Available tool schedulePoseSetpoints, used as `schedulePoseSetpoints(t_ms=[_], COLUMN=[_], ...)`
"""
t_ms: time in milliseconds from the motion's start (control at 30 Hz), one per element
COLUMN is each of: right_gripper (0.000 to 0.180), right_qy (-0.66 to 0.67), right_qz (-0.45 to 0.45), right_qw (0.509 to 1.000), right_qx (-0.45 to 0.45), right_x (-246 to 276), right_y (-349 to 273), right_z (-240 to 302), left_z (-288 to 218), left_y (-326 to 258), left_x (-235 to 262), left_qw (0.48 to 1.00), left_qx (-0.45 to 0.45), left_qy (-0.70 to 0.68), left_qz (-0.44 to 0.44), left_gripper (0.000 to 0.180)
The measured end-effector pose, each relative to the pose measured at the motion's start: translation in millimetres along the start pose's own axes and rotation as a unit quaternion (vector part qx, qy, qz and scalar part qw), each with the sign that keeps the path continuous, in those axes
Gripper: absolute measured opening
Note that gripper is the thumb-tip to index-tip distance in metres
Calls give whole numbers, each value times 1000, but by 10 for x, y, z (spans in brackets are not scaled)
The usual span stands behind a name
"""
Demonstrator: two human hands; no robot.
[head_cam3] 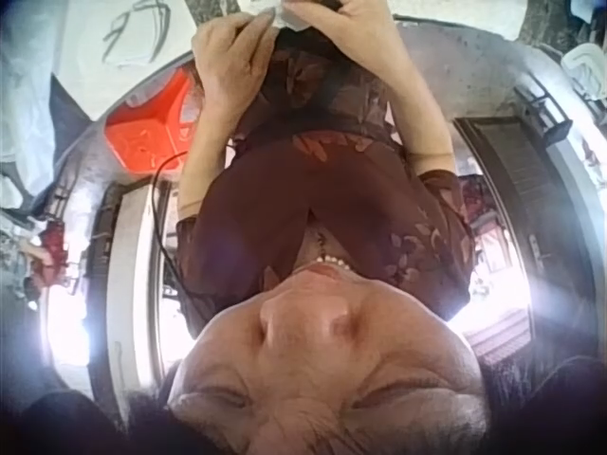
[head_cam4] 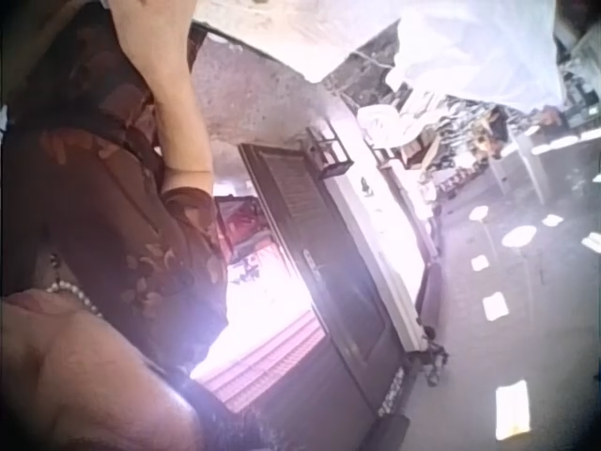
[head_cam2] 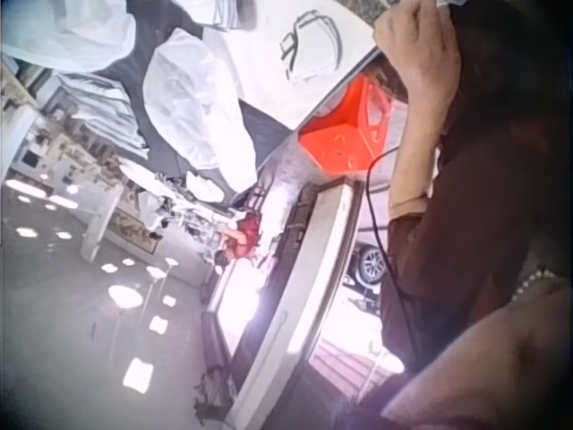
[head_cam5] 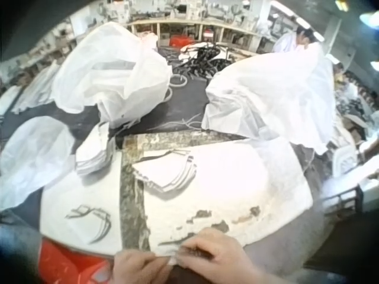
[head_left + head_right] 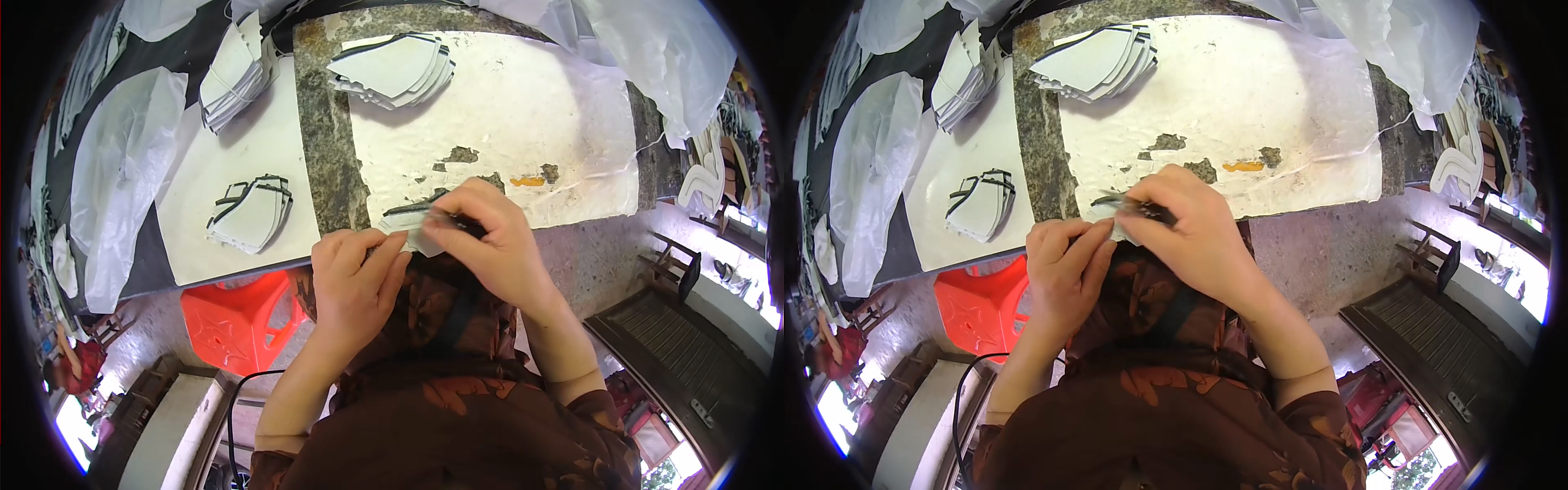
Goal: Trimming excess material and loose threads from shoe components using a pair of snips.
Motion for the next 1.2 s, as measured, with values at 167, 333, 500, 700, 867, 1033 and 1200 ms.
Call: schedulePoseSetpoints(t_ms=[167, 333, 500, 700, 867, 1033, 1200], right_gripper=[11, 9, 14, 10, 11, 13, 16], right_qy=[-100, -178, -177, -181, -175, -166, -167], right_qz=[22, -33, -35, -35, -25, -18, -29], right_qw=[994, 982, 982, 981, 982, 984, 983], right_qx=[50, 60, 56, 59, 66, 66, 66], right_x=[-277, -266, -265, -261, -246, -225, -219], right_y=[120, 122, 132, 125, 120, 125, 121], right_z=[112, 111, 106, 99, 96, 74, 64], left_z=[16, 11, 19, -18, -14, -21, -32], left_y=[-103, -175, -166, -149, -120, -103, -95], left_x=[-66, -81, -72, -60, -48, -47, -45], left_qw=[999, 997, 996, 996, 996, 996, 995], left_qx=[-22, -18, -5, -10, -19, -21, -22], left_qy=[44, 71, 82, 89, 88, 90, 92], left_qz=[-17, -26, -26, -19, -19, -21, -27], left_gripper=[25, 30, 33, 30, 30, 29, 29])
Point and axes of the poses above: each hand's wrist, its own y-axis towards the middle knuckle, its own x-axis out of the back of the hand, z = x × y, the point moved 8 cm from there along y, towards the middle knuckle, and after that the axes turned 7 degrees about -y, right-handed, at the moved point
